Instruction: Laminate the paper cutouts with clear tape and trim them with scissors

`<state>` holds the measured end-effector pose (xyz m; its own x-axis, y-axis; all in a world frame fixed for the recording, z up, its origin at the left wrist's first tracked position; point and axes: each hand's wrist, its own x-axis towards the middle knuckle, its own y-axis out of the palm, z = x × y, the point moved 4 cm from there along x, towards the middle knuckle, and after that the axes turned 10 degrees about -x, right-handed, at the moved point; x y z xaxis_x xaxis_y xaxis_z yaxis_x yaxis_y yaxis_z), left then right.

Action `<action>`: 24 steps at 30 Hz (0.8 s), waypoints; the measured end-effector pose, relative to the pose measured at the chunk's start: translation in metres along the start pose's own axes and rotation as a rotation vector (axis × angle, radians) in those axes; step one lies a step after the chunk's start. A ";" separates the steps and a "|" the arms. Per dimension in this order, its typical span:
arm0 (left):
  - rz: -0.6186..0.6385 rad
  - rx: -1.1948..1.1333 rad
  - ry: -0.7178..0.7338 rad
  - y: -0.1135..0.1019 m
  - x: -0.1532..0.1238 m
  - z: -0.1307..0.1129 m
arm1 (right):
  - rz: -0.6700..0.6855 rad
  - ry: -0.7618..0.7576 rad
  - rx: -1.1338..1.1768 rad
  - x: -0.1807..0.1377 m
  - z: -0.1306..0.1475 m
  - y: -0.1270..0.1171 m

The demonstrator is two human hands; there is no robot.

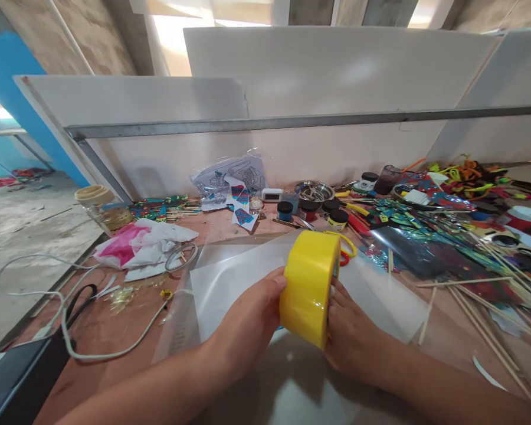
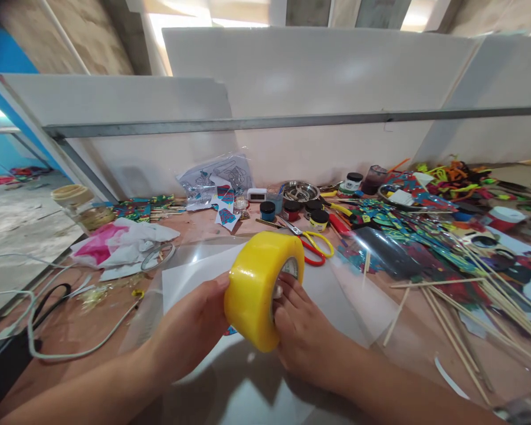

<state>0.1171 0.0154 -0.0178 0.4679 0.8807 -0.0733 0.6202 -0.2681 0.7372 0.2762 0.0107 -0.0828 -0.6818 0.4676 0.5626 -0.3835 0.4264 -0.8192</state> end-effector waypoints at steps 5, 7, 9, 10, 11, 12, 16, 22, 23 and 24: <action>0.035 0.195 0.032 0.001 -0.002 -0.004 | 0.025 0.030 0.020 0.000 -0.001 -0.001; 0.062 0.192 0.050 0.004 -0.002 -0.005 | 0.016 0.022 0.018 0.001 0.000 -0.002; 0.062 0.166 0.048 0.005 0.000 -0.005 | -0.009 0.006 0.011 0.002 0.000 -0.003; 0.061 0.152 0.041 0.005 0.000 -0.006 | -0.017 0.000 0.010 0.002 0.000 -0.004; 0.061 0.143 0.029 0.005 0.001 -0.006 | -0.015 -0.001 0.008 0.003 0.000 -0.003; 0.062 0.138 0.019 0.006 0.001 -0.006 | -0.007 0.000 0.006 0.003 0.000 -0.003; 0.081 0.168 0.011 0.007 0.000 -0.009 | 0.017 0.011 -0.006 0.002 -0.001 -0.002; 0.051 0.276 -0.006 0.002 -0.002 -0.005 | 0.018 0.008 0.017 0.003 -0.002 -0.005; 0.037 0.282 -0.008 0.001 -0.002 -0.004 | 0.021 0.007 0.019 0.003 -0.002 -0.005; 0.023 0.276 -0.012 0.000 -0.001 -0.004 | 0.029 0.004 0.023 0.004 -0.002 -0.005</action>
<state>0.1141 0.0158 -0.0152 0.4896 0.8693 -0.0678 0.7571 -0.3853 0.5276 0.2767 0.0116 -0.0763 -0.6903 0.4824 0.5393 -0.3780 0.3951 -0.8372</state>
